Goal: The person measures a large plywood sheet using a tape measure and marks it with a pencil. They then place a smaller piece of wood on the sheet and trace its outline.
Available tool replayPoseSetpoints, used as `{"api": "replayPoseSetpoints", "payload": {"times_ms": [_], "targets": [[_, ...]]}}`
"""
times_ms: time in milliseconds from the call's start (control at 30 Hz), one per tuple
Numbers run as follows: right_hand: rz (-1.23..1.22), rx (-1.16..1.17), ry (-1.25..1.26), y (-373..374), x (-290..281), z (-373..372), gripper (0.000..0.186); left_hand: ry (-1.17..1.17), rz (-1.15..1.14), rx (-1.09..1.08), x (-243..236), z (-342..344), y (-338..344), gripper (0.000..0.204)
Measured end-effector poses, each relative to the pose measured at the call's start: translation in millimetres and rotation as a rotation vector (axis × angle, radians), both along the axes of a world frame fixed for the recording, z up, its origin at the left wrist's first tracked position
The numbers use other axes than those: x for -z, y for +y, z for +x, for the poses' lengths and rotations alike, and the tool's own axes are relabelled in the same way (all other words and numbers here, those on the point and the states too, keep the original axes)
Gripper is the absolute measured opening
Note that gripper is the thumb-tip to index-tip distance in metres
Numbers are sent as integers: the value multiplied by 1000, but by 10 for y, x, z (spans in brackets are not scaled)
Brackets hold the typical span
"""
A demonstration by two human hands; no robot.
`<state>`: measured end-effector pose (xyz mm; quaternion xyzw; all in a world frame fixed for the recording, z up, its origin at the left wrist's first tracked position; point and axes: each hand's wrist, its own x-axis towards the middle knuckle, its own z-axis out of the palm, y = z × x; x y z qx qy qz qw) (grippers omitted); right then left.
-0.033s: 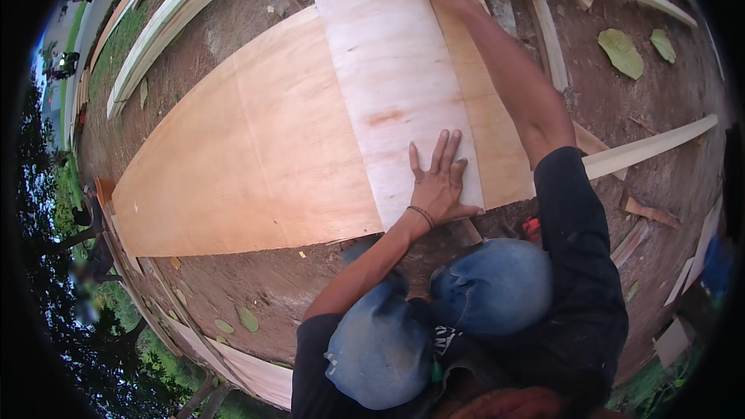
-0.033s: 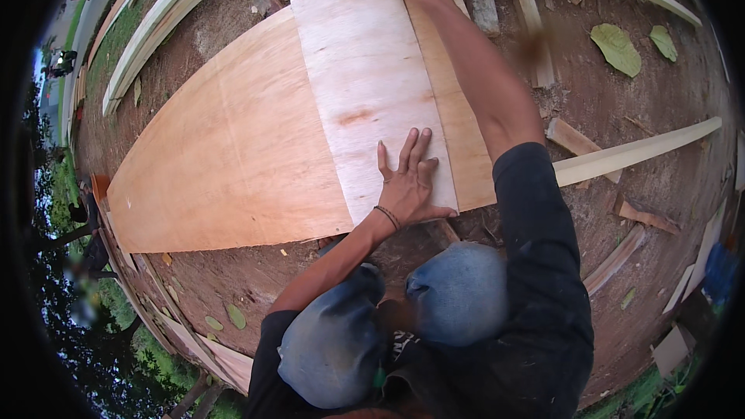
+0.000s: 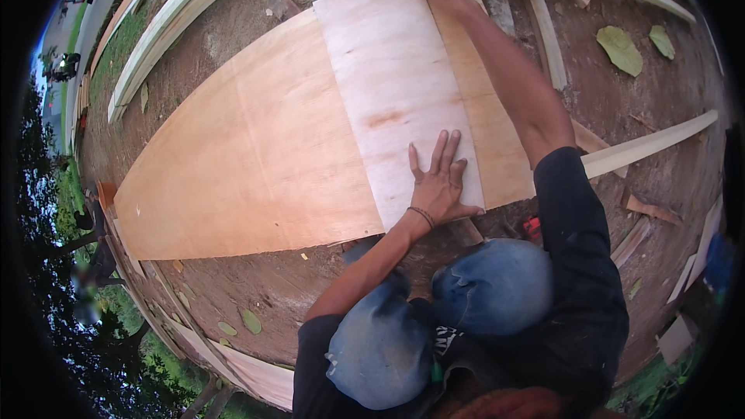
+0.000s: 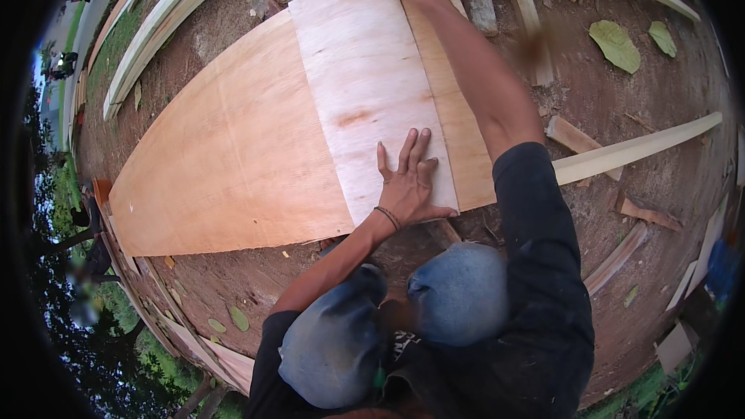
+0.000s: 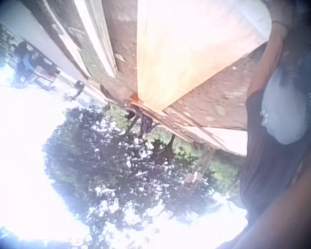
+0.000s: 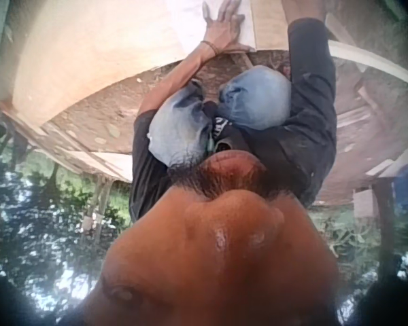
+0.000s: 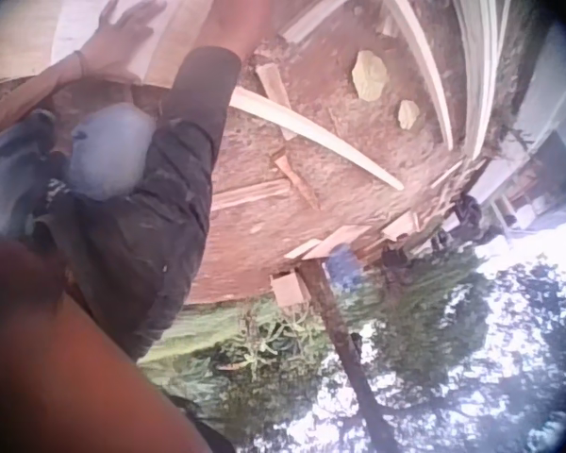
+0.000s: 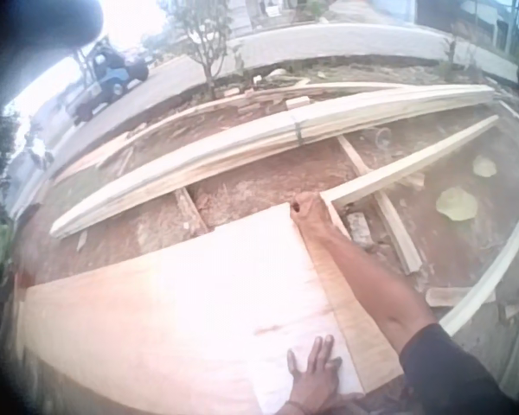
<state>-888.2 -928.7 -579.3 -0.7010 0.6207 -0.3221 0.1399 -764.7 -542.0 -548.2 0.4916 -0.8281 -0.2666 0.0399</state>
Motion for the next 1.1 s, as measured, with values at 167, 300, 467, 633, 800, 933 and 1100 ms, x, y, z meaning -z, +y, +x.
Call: {"api": "replayPoseSetpoints", "payload": {"times_ms": [167, 300, 467, 633, 800, 933, 1100], "targets": [[127, -194, -19, 1071, -777, 120, 17, -13, 35, -60, 79, 165, 16, 111], [283, -340, 1, 3107, -678, -667, 12, 8, -3, -35, 24, 77, -15, 109], [709, -487, 8, 5202, -997, -1322, 16, 12, -43, -25, 49, 106, -14, 115], [704, -163, -62, 5512, -903, -1425, 16, 94, -89, -40, 77, 115, 4, 107], [642, 280, -412, 4958, -960, -1021, 16, -70, -148, -29, -12, 391, 8, 116], [599, 334, -470, 4955, -898, -946, 17, -208, -103, -198, -212, 1083, 140, 113], [702, 445, -637, 5125, -720, -848, 21, -286, -17, -534, -334, 2302, 567, 98]]}}
